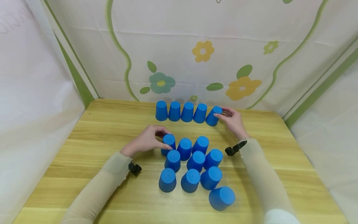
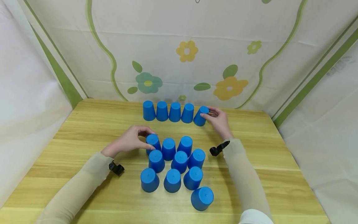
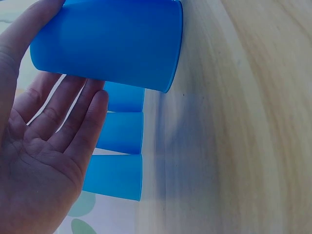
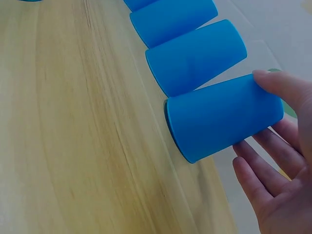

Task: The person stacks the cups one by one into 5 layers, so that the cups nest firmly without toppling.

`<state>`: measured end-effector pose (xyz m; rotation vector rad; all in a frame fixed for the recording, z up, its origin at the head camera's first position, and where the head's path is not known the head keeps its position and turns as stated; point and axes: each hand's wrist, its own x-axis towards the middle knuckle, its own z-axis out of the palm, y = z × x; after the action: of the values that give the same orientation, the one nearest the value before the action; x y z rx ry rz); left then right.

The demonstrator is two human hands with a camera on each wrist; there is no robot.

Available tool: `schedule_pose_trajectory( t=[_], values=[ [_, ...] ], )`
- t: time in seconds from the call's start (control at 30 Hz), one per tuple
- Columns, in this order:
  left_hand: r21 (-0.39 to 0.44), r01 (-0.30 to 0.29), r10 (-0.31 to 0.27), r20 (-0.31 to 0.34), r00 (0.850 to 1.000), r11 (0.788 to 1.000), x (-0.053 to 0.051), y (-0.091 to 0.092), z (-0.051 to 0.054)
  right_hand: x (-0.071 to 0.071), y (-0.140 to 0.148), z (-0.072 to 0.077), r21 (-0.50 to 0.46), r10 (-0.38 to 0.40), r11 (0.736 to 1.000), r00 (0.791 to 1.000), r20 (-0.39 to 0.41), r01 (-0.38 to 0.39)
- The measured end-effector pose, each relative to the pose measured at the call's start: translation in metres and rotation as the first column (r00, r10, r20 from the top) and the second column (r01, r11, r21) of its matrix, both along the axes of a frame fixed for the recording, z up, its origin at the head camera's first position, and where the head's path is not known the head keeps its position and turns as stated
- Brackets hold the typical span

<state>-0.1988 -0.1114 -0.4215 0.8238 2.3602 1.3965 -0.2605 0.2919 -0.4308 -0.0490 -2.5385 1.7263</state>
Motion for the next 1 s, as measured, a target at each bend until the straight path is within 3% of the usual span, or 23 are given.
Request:
schedule_pose_trajectory(
  t=[0.73,0.87,1.0],
  values=[
    [0.012,-0.027,0.027,-0.012,1.000,1.000,0.001,0.000,-0.001,-0.005,-0.006,0.002,0.057,0.033,0.998,0.999,-0.010,-0.032],
    [0.048,-0.059,0.060,-0.016,0.998,0.997,0.001,0.001,0.006,-0.003,-0.006,0.003,0.055,0.040,0.998,0.999,0.006,-0.041],
    [0.110,-0.090,0.098,-0.070,0.993,0.990,-0.004,0.001,0.018,-0.001,-0.004,0.005,0.047,0.050,0.998,0.999,0.008,-0.050]
  ],
)
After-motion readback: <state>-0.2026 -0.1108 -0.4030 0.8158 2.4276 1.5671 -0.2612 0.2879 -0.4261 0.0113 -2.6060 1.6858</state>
